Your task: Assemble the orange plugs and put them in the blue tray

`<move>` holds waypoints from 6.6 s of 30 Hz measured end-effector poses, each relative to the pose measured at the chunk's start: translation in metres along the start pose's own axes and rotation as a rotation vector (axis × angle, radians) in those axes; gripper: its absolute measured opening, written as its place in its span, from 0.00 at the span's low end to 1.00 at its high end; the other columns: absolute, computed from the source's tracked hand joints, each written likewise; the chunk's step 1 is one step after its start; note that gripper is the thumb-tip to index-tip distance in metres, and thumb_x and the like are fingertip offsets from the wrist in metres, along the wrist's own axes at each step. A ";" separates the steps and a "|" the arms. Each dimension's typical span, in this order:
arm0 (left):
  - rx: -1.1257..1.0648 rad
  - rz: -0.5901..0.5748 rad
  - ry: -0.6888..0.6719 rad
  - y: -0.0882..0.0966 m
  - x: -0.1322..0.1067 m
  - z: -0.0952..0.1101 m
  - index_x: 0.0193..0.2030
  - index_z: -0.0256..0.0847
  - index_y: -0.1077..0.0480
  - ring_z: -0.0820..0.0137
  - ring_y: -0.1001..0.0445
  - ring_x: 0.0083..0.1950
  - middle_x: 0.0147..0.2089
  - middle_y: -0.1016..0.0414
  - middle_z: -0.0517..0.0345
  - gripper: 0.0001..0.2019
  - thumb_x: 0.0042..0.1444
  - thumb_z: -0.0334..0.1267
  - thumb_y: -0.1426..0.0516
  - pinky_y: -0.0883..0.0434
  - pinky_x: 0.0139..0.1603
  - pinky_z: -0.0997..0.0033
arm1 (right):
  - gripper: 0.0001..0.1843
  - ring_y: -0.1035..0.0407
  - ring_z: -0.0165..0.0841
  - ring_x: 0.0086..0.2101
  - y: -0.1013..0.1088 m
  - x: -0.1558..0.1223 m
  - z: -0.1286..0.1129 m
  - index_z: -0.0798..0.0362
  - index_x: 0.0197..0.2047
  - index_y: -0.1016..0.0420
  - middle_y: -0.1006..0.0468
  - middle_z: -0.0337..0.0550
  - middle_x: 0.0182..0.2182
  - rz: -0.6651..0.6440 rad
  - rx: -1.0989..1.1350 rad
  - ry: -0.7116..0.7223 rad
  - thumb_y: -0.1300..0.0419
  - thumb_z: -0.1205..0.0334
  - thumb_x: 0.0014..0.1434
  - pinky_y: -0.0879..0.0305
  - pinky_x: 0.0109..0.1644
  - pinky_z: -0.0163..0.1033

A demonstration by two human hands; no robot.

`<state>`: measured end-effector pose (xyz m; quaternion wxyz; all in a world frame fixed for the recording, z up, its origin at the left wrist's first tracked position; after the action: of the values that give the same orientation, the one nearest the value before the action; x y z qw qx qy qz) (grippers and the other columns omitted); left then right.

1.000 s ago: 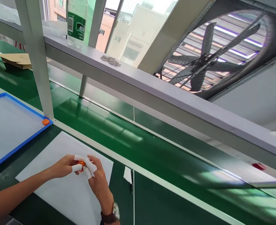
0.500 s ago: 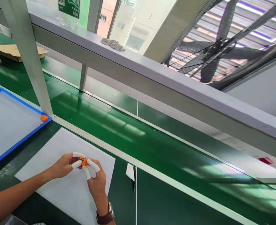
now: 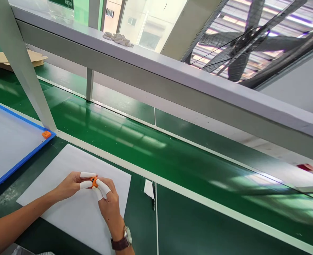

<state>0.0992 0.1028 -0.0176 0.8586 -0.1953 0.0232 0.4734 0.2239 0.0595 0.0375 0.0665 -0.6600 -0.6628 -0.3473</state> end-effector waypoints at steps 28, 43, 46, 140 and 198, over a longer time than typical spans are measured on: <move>0.241 0.036 0.013 -0.001 0.005 -0.014 0.53 0.44 0.23 0.59 0.22 0.53 0.58 0.22 0.53 0.16 0.60 0.41 0.40 0.26 0.59 0.58 | 0.21 0.22 0.35 0.34 -0.011 -0.020 0.070 0.48 0.62 0.31 0.16 0.45 0.44 -0.164 0.371 -0.608 0.46 0.56 0.68 0.20 0.41 0.47; 0.092 0.151 -0.029 0.019 0.003 -0.004 0.55 0.39 0.29 0.57 0.21 0.52 0.48 0.20 0.46 0.26 0.49 0.38 0.31 0.27 0.56 0.54 | 0.19 0.25 0.38 0.43 -0.007 -0.009 0.054 0.47 0.60 0.31 0.22 0.47 0.44 -0.134 -0.065 -0.201 0.49 0.65 0.68 0.23 0.46 0.46; 0.204 0.258 -0.121 0.041 -0.010 0.026 0.55 0.39 0.28 0.56 0.22 0.54 0.53 0.21 0.45 0.25 0.50 0.41 0.32 0.27 0.58 0.55 | 0.19 0.24 0.39 0.44 -0.008 -0.009 0.052 0.47 0.60 0.30 0.22 0.49 0.46 -0.120 -0.090 -0.158 0.48 0.65 0.68 0.22 0.45 0.45; 1.362 1.069 -0.151 0.208 -0.252 0.053 0.52 0.44 0.27 0.52 0.27 0.52 0.54 0.27 0.47 0.18 0.59 0.48 0.45 0.28 0.52 0.56 | 0.17 0.29 0.35 0.31 -0.019 -0.016 0.063 0.50 0.56 0.30 0.23 0.51 0.46 -0.197 -0.155 -0.138 0.49 0.57 0.68 0.26 0.34 0.42; 0.049 -0.435 0.127 -0.045 0.083 -0.026 0.27 0.35 0.22 0.71 0.28 0.22 0.21 0.26 0.62 0.13 0.39 0.41 0.27 0.29 0.30 0.69 | 0.35 0.31 0.39 0.26 -0.018 -0.003 0.099 0.56 0.54 0.23 0.23 0.40 0.19 -0.065 0.414 -0.712 0.49 0.34 0.63 0.33 0.41 0.45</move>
<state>0.1859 0.1383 -0.0463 0.9417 -0.2042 0.0461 0.2633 0.2440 0.1136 -0.0450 -0.0466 -0.6902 -0.7209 0.0415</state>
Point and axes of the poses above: each hand's wrist, its own x-axis towards the middle knuckle, its own y-axis out of the back of the hand, z = x × y, the point moved 10 cm from there along x, towards the middle knuckle
